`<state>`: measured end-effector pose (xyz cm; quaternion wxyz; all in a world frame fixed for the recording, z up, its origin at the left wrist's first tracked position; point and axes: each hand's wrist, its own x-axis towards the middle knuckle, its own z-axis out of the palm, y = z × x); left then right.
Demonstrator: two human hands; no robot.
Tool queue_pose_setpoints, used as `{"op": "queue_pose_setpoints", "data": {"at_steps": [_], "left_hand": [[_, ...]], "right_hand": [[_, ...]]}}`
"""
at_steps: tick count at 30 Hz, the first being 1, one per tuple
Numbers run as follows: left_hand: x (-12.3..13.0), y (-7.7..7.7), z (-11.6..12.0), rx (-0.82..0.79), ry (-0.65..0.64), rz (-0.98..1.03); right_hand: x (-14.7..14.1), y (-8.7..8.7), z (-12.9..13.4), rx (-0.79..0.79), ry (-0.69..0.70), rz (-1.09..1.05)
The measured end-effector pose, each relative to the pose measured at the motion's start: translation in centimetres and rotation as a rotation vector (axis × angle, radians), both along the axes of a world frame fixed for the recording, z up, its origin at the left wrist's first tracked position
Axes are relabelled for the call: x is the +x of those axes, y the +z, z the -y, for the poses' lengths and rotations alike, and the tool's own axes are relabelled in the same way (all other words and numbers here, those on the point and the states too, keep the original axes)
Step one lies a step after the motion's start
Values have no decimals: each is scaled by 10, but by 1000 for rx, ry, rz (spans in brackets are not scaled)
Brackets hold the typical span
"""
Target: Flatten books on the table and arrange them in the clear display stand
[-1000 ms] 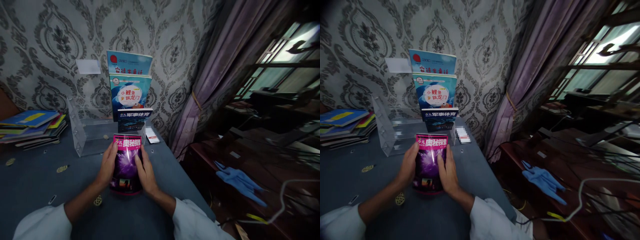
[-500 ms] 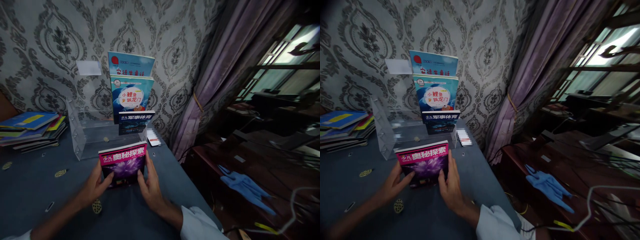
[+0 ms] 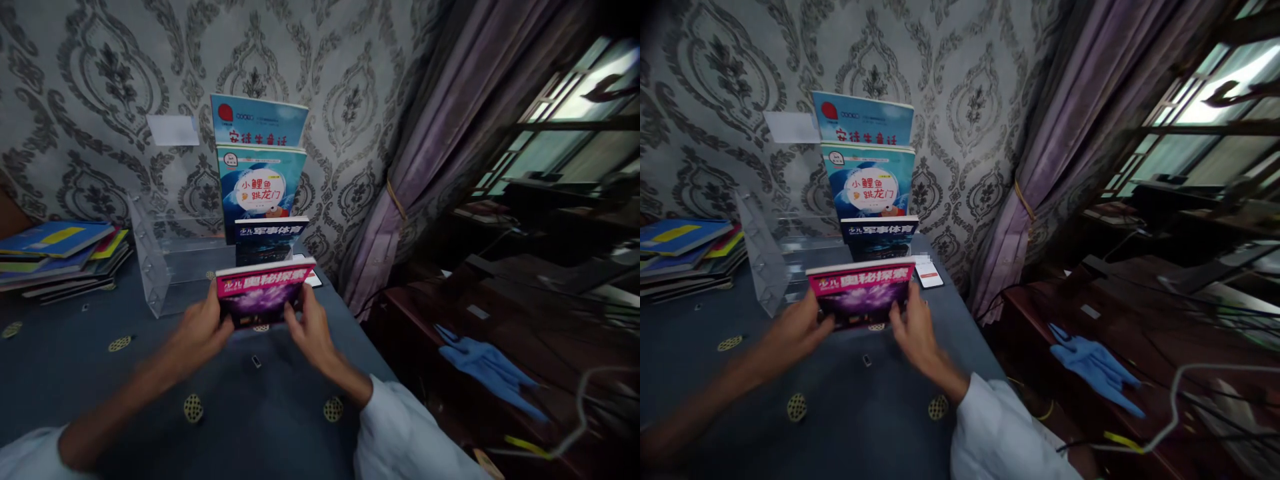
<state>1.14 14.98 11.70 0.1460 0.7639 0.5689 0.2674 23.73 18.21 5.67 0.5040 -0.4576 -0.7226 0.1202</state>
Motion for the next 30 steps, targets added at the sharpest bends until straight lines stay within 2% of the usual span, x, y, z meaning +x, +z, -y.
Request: {"op": "queue_pose_setpoints", "data": {"at_steps": [2,5,8,10,14,21,25,30], "left_hand": [[6,20,-16,93,25,-48],[11,40,-43,331,60,-82],[14,48,-68,517,101,-59],[15,46,-81,587,122,-40],[14,33,-99,650,140,-41],[18,17,-118,605,122,21],[22,11,-123,593,143,-6],[26,2,-124,544,306,-40]], "right_hand": [[4,19,-22,92,5,-9],[10,51,-54,211,28,-31],[14,76,-79,321,34,-15],[15,83,-92,346,56,-8],[15,79,-111,320,102,2],[18,67,-128,230,125,45],[23,65,-132,180,73,120],[21,55,-136,137,-67,130]]}}
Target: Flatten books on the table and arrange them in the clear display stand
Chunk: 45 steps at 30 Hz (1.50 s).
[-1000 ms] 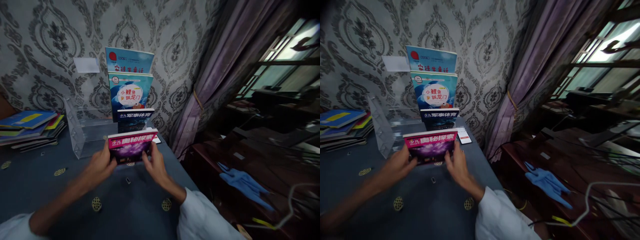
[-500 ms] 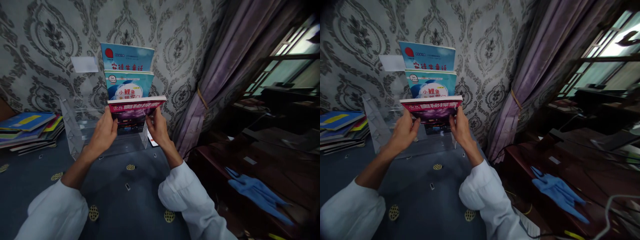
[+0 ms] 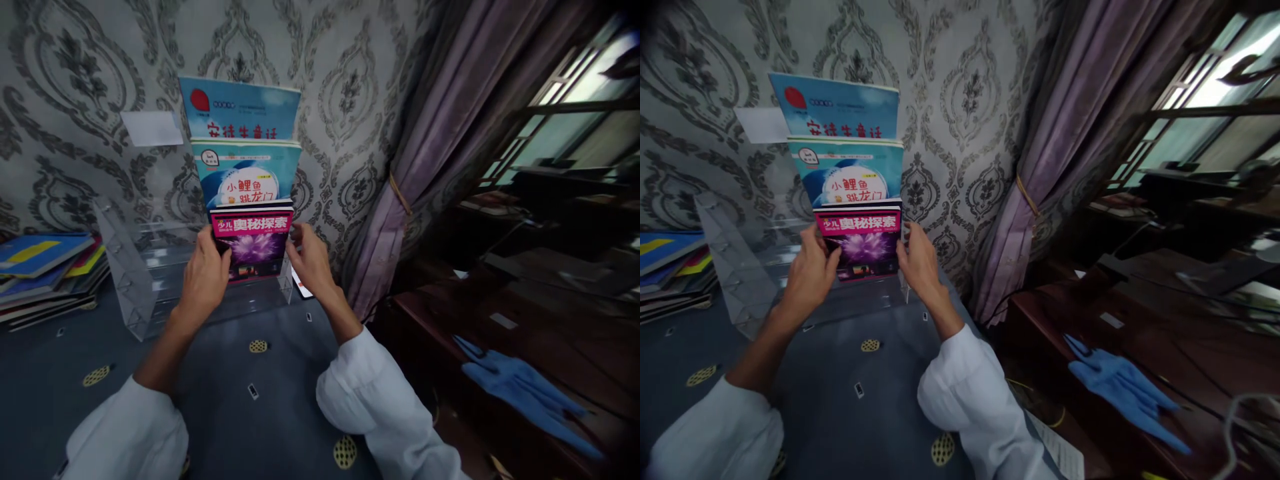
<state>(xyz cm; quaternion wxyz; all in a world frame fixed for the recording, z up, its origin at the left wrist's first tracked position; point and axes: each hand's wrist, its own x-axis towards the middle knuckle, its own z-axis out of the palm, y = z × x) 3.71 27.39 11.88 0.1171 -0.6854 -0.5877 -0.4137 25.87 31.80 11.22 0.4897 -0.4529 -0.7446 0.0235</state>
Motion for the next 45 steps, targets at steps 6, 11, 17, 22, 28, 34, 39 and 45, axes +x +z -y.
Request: {"op": "queue_pose_setpoints", "data": {"at_steps": [6,11,17,22,28,34,39,45], "left_hand": [[8,2,3,-234,101,-58],[14,6,6,-340,172,-113],[19,7,6,-336,192,-154],[26,8,7,-332,238,-198],[30,9,10,-341,236,-183],[24,9,10,-357,208,-172],[18,4,7,-311,143,-144],[15,-1,5,-274,98,-108]], "right_hand": [[-7,-6,-4,-60,-41,39],[-8,-5,-4,-56,-76,80],[-10,-8,-5,11,-93,61],[-12,-7,-4,25,-87,32],[-12,-7,-5,32,-82,22],[-9,-5,-6,3,-83,40],[-6,-2,-5,-22,-80,82],[-5,1,-4,-41,-101,105]]}}
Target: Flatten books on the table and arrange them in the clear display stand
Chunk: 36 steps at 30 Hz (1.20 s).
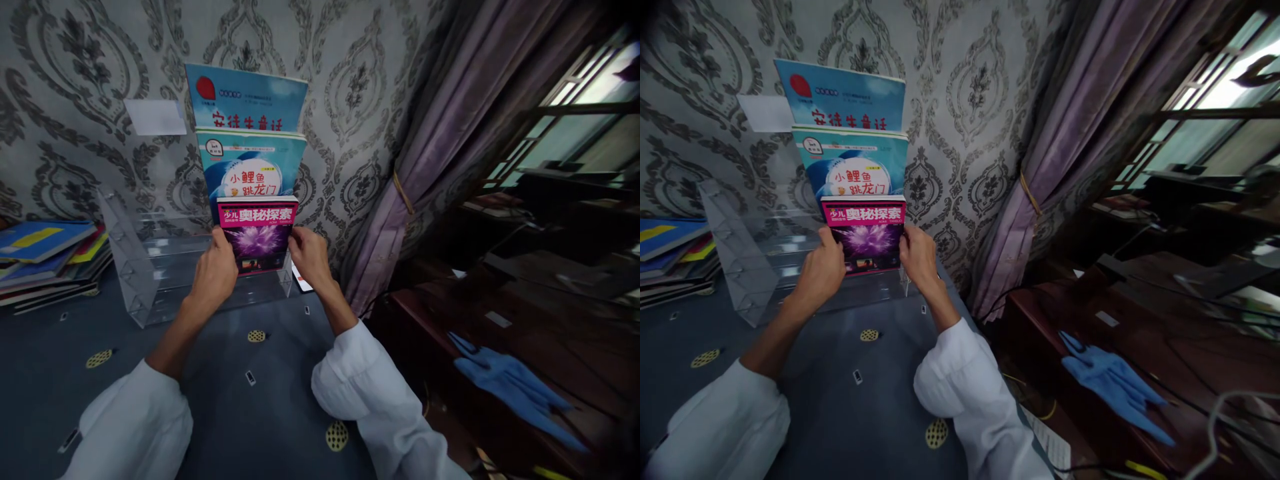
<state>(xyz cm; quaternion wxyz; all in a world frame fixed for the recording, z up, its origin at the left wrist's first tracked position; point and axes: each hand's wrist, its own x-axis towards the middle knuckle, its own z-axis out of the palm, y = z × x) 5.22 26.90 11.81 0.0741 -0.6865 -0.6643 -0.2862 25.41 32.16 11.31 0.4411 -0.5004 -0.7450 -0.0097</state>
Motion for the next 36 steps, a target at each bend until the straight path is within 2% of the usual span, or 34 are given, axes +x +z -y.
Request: {"op": "queue_pose_setpoints", "data": {"at_steps": [12,20,30,36], "left_hand": [[2,8,3,-69,57,-46],[0,6,2,-28,38,-56],[-2,13,7,-81,40,-17],[-6,17,12,-92,-10,7]], "right_hand": [[-3,-6,-4,28,31,-72],[-4,-14,-9,77,37,-123],[0,-4,-4,21,77,-103],[2,1,-1,-32,48,-97]]}}
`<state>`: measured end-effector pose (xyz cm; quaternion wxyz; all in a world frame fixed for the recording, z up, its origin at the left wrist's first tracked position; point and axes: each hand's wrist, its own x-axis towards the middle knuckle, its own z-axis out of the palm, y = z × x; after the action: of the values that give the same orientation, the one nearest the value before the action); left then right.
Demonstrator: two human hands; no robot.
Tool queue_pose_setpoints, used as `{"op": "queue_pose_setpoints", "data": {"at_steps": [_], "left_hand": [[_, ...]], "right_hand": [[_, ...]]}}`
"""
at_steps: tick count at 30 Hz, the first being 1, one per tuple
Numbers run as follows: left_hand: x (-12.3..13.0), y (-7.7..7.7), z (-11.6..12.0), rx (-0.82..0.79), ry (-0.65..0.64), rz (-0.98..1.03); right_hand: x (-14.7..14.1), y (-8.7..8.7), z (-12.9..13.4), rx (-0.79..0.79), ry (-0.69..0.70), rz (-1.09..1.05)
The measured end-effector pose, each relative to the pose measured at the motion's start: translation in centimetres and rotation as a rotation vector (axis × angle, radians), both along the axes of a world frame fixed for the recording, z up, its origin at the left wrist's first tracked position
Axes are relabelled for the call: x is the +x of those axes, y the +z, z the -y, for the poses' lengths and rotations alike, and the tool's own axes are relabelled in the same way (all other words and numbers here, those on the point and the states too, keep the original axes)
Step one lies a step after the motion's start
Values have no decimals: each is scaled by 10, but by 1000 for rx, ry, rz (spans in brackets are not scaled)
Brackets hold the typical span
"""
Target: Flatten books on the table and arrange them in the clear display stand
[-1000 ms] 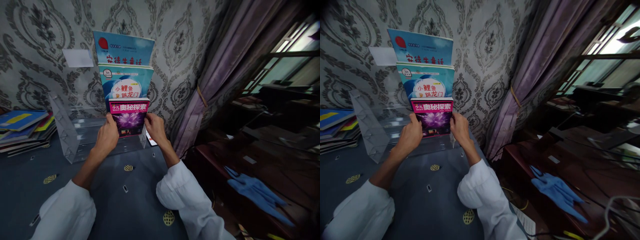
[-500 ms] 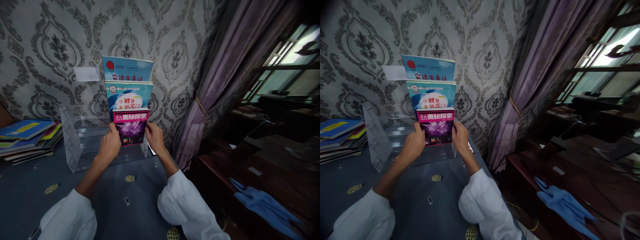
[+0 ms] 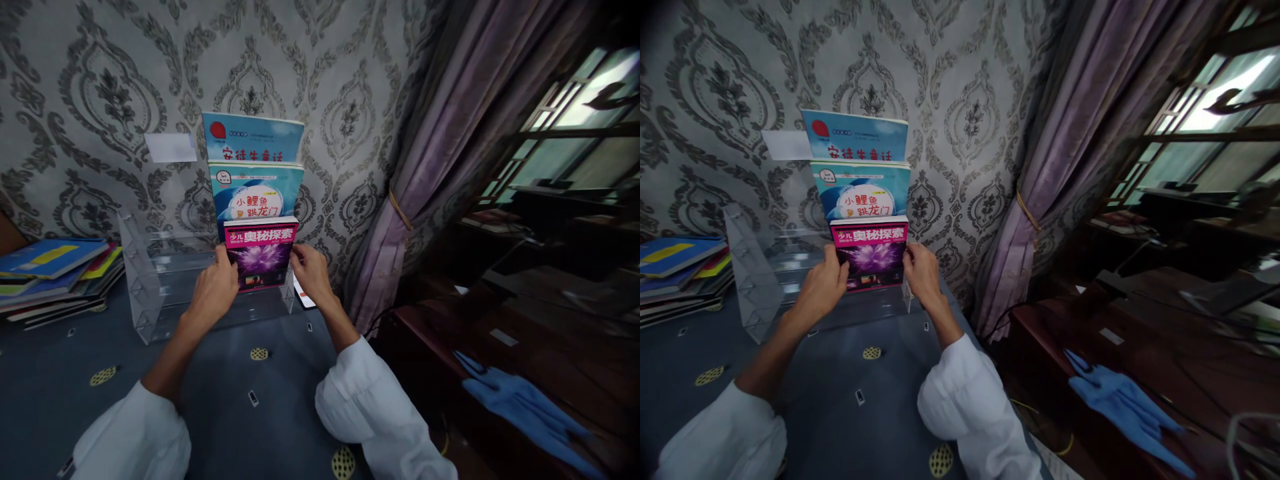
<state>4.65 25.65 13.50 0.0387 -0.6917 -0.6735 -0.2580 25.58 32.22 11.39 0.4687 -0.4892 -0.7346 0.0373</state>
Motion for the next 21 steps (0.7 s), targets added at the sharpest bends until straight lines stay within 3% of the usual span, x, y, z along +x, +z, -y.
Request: {"op": "queue_pose_setpoints", "data": {"at_steps": [11,17,21], "left_hand": [[-6,-10,0,-13,-32,51],[-20,-27,4,98,-145,117],[-48,-41,22,225,-251,64]], "right_hand": [[0,5,11,-72,-58,52],[3,-6,12,-71,-22,28],[11,-20,17,-52,-31,-6]]}}
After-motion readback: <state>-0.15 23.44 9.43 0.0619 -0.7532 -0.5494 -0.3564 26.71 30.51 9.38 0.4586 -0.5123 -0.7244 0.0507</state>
